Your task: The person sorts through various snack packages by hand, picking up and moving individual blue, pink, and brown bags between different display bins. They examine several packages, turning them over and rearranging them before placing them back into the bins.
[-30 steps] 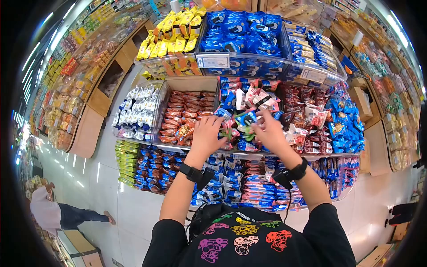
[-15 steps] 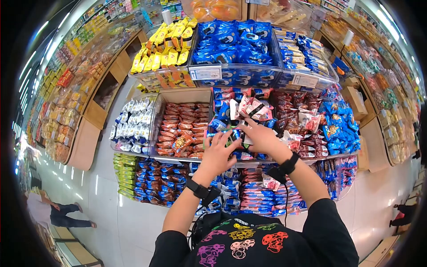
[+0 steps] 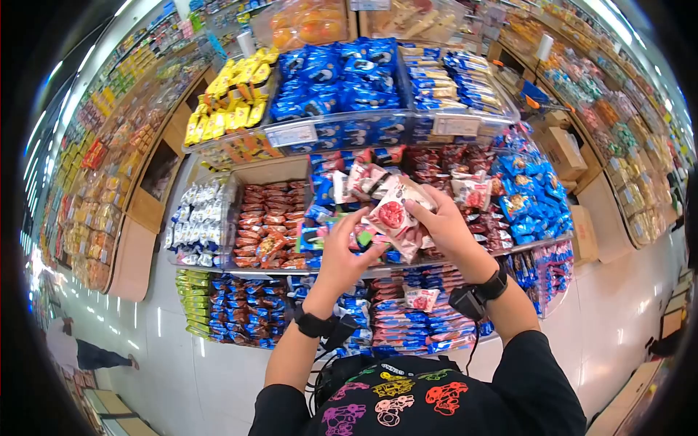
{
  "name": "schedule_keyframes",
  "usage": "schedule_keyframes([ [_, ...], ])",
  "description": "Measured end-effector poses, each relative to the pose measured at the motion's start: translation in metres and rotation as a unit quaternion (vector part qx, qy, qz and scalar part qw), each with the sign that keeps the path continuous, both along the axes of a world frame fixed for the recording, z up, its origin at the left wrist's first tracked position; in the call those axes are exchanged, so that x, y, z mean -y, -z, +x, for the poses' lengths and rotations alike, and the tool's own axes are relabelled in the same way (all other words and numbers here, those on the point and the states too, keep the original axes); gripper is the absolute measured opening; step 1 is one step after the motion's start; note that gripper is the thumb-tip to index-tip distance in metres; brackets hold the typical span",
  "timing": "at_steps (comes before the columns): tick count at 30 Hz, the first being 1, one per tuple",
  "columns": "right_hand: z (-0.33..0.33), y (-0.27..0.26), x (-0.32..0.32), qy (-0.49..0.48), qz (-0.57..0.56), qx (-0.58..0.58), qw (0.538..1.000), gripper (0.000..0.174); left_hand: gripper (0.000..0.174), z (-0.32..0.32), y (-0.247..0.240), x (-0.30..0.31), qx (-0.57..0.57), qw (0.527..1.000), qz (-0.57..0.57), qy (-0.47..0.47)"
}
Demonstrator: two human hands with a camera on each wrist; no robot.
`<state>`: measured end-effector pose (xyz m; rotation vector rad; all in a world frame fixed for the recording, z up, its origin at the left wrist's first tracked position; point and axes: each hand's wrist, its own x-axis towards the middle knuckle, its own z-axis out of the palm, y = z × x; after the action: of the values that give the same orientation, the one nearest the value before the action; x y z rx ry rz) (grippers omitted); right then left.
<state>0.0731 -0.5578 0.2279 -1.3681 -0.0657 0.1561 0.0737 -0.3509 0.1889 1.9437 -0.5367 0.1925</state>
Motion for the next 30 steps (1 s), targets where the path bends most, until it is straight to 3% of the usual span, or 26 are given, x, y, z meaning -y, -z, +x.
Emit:
schedule_keyframes([
  [1,-0.010,0.005,0.006,0.007,0.097,-0.018,0.995,0.034,0.053,-0.002,0.000,0.015,-0.138,0.981,-0.120,0.060],
  [3,-0.031,0.014,0.024,0.001,0.202,-0.070,0.977,0.042,0.043,-0.006,0.001,0.054,-0.234,0.925,-0.282,0.098],
  [4,-0.043,0.015,0.034,0.011,0.213,-0.077,0.974,0.048,0.043,-0.008,0.002,0.068,-0.238,0.923,-0.283,0.107],
  [5,-0.053,0.018,0.047,0.027,0.161,-0.073,0.984,0.051,0.038,-0.009,0.004,0.081,-0.242,0.926,-0.274,0.096],
  [7,-0.060,0.047,0.085,0.096,-0.079,0.015,0.992,0.044,0.033,-0.012,0.009,0.105,-0.249,0.928,-0.261,0.095],
  [9,-0.070,0.069,0.124,0.125,-0.131,0.054,0.982,0.025,0.033,-0.018,0.004,0.126,-0.182,0.968,-0.074,0.154],
  [10,-0.072,0.080,0.145,0.142,-0.102,0.040,0.984,0.023,0.039,-0.019,-0.007,0.137,-0.190,0.964,0.110,0.149],
  [11,-0.069,0.084,0.163,0.158,-0.072,0.029,0.984,0.021,0.047,-0.017,-0.010,0.153,-0.167,0.963,0.146,0.157],
  [12,-0.066,0.079,0.176,0.190,-0.098,0.023,0.976,0.019,0.047,-0.015,-0.007,0.170,-0.056,0.979,0.159,0.115],
  [13,-0.060,0.080,0.189,0.232,-0.214,0.097,0.944,0.014,0.048,-0.011,-0.004,0.186,0.056,0.981,0.169,0.073],
  [14,-0.055,0.073,0.197,0.239,-0.330,0.150,0.901,0.012,0.049,-0.005,-0.009,0.199,0.213,0.948,0.232,0.038],
  [15,-0.050,0.062,0.202,0.243,-0.439,0.201,0.841,0.010,0.049,0.005,-0.008,0.213,0.214,0.947,0.236,0.039],
  [16,-0.043,0.055,0.204,0.243,-0.435,0.200,0.844,0.010,0.047,0.016,-0.001,0.226,0.233,0.952,0.189,0.064],
  [18,-0.028,0.044,0.200,0.152,-0.578,0.277,0.752,0.010,0.044,0.028,0.007,0.239,0.251,0.953,0.146,0.086],
  [19,-0.022,0.042,0.198,0.154,-0.575,0.280,0.753,0.010,0.041,0.034,0.007,0.242,0.152,0.970,0.153,0.116],
  [20,-0.017,0.040,0.197,0.163,-0.513,0.285,0.793,0.012,0.039,0.038,0.004,0.244,0.052,0.976,0.158,0.143],
  [22,-0.016,0.034,0.197,0.173,-0.402,0.247,0.865,0.020,0.027,0.044,0.001,0.239,-0.007,0.985,0.116,0.128],
  [24,-0.020,0.037,0.199,0.190,-0.359,0.242,0.881,0.025,0.021,0.045,-0.002,0.232,-0.034,0.989,0.091,0.115],
  [25,-0.023,0.040,0.203,0.211,-0.318,0.233,0.894,0.031,0.015,0.046,0.001,0.229,-0.115,0.989,0.012,0.095],
  [26,-0.022,0.052,0.213,0.171,-0.340,0.199,0.903,0.039,0.011,0.046,0.004,0.226,-0.193,0.976,-0.068,0.075],
  [27,-0.019,0.061,0.219,0.169,-0.340,0.202,0.903,0.039,0.011,0.045,0.006,0.224,-0.191,0.976,-0.069,0.072],
  [29,-0.015,0.076,0.225,0.101,-0.089,0.025,0.991,0.037,0.010,0.042,0.009,0.218,-0.260,0.956,-0.087,0.101],
  [30,-0.013,0.081,0.224,0.140,-0.074,0.047,0.986,0.028,0.011,0.041,0.011,0.215,-0.242,0.964,-0.032,0.102],
])
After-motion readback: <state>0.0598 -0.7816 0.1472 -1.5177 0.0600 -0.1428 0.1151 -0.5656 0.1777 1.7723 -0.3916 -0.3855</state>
